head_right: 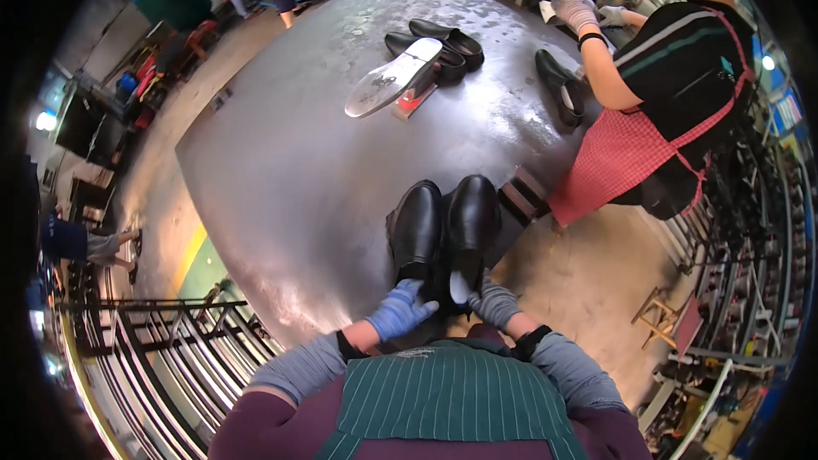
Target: The recorder is processing manufactured shoes by inspecting them on a metal table and transferring them to storage racks in a factory finishing area.
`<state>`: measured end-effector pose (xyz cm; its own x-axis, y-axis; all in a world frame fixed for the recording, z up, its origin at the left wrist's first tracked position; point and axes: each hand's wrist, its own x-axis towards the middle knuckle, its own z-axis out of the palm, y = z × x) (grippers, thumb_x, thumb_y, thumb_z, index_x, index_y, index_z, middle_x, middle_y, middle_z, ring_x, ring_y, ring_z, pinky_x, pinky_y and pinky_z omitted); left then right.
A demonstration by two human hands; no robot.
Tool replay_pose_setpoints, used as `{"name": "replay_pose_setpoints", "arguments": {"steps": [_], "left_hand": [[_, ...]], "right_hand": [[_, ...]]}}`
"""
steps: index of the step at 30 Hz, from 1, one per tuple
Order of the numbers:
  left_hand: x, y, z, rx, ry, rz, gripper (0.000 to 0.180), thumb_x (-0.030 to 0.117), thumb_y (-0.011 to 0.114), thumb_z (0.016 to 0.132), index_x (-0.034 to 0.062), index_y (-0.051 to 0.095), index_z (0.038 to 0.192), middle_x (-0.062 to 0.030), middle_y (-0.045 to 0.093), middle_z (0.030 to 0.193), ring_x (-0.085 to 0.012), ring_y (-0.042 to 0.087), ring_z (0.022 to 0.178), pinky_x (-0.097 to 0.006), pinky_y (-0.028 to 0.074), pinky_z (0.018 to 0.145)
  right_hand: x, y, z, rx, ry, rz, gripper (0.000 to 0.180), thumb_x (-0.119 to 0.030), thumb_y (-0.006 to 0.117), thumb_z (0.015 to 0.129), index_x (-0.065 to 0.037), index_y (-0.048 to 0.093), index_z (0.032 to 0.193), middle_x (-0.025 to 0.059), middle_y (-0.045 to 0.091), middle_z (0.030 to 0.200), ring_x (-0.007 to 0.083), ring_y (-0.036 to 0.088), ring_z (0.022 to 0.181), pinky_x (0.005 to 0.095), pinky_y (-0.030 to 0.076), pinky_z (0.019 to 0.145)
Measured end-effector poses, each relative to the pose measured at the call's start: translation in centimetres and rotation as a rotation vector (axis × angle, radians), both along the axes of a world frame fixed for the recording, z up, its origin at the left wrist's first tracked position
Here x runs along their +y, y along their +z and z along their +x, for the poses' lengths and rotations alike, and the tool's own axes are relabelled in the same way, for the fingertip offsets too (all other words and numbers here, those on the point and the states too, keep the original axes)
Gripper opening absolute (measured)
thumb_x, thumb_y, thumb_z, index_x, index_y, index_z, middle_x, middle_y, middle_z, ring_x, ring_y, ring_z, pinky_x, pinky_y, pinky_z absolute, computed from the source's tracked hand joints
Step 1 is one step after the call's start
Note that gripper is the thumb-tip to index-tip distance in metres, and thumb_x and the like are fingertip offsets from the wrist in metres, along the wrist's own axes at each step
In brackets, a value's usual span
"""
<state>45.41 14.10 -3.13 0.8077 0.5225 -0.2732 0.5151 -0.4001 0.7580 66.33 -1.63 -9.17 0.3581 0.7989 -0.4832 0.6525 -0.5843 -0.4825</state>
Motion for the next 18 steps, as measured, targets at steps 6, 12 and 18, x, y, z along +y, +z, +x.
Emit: {"name": "replay_pose_setpoints", "arguments": {"steps": [6,12,18], "left_hand": [[-2.8,0.1,4.8,0.560,0.131,0.023,0.079,0.051,0.054,0.086,-0.0136,0.037,0.129,-0.0257,0.066,0.097,-0.0371,0.064,0.095,-0.043,0.051,0.082],[-7.6,3.7,-5.1,0.291,0.472,0.150,0.040,0.033,0.057,0.085,0.0033,0.058,0.112,-0.0216,0.066,0.096,-0.0381,0.063,0.091,-0.046,0.050,0.079],[-22.8,21.9,-16.4,0.061,0.874,0.386,0.030,0.031,0.062,0.085,0.0062,0.061,0.102,-0.0206,0.062,0.075,-0.0406,0.060,0.071,-0.044,0.049,0.064]], "right_hand": [[2.6,8.4,-3.2,0.004,0.329,-0.208,0.093,-0.052,0.052,0.084,0.016,0.020,0.139,0.0279,0.065,0.093,0.0363,0.066,0.085,0.0444,0.051,0.074],[-1.0,11.1,-0.9,0.415,0.499,0.279,0.069,-0.036,0.057,0.091,0.004,0.028,0.140,0.0194,0.062,0.110,0.0319,0.062,0.099,0.0387,0.047,0.086],[-1.0,3.9,8.3,0.236,0.529,0.515,0.054,-0.023,0.054,0.095,-0.004,0.035,0.141,0.0100,0.058,0.101,0.0173,0.055,0.081,0.0278,0.048,0.073]]}}
